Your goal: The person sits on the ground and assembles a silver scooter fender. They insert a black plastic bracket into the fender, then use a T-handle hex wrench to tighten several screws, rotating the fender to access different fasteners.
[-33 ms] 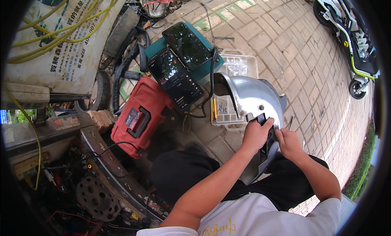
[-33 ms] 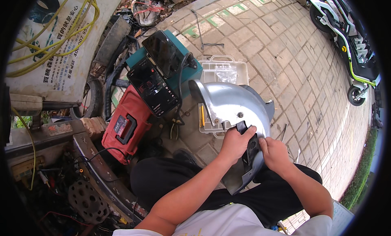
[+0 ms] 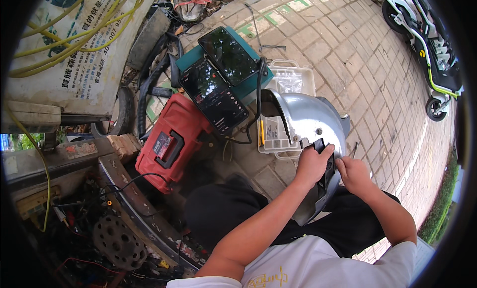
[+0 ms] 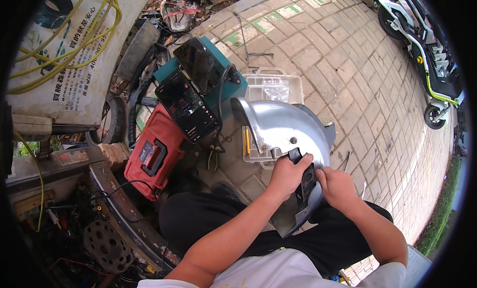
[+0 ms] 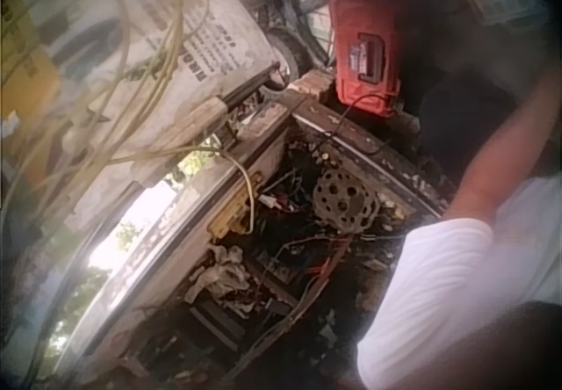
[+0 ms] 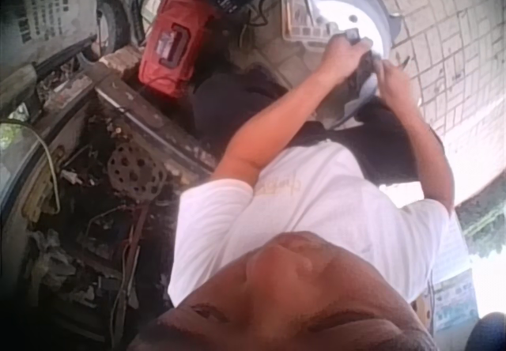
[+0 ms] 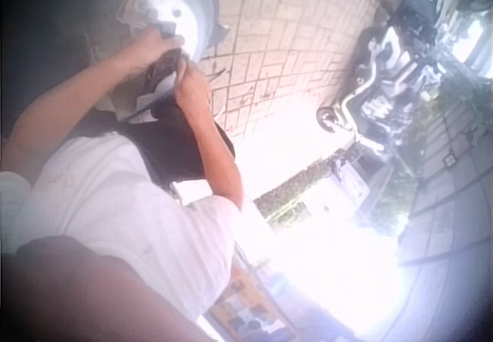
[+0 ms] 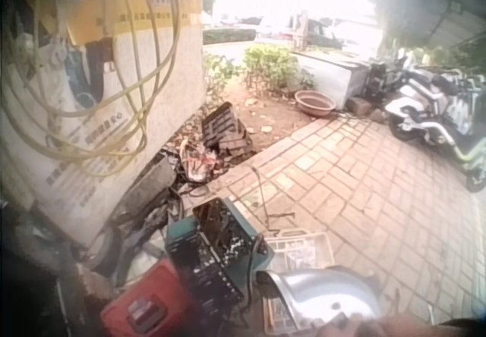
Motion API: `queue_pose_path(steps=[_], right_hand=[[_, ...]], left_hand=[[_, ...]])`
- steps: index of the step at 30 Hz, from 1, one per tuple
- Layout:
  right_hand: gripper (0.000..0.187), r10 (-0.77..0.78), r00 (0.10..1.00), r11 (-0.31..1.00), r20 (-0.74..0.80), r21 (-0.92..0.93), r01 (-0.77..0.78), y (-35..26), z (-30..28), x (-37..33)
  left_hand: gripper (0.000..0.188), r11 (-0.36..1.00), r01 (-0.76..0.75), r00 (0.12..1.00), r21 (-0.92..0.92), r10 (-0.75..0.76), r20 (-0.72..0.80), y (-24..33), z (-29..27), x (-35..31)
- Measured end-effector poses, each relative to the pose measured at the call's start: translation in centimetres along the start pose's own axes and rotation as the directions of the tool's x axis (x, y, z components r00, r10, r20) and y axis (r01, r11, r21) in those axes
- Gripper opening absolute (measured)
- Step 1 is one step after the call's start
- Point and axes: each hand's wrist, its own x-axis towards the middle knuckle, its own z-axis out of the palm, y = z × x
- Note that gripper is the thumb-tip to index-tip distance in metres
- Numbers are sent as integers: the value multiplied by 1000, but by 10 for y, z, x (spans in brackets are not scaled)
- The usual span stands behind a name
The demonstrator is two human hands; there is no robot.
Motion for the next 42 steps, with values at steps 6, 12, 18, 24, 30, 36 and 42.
queue_pose_path(steps=[6,12,18,24,30,36,42], right_hand=[[23,-467,882,757,64,-486,436,11,-18,9],[30,-108,993,987,49,-117,113,7,0,3],[34,139,985,973,105,170,-156,6,6,4],[24,-396,916,818,62,-429,383,16,-18,11],[23,-349,937,879,17,-341,334,14,-7,9],[27,-81,996,988,-24,-132,77,6,6,5],[41,-95,989,976,117,-185,115,30,-26,13]], left_hand=[[37,1000,-4,1000,17,4,8,-2,2,0],[37,999,-9,1000,33,10,-27,-2,2,0],[37,1000,-18,999,21,19,-39,0,4,1],[35,999,26,1000,31,-26,-5,-1,7,2],[34,1000,21,999,-12,-21,-31,-1,9,2],[25,993,116,993,22,-116,26,1,4,3],[26,993,106,993,49,-108,46,-4,6,6]])
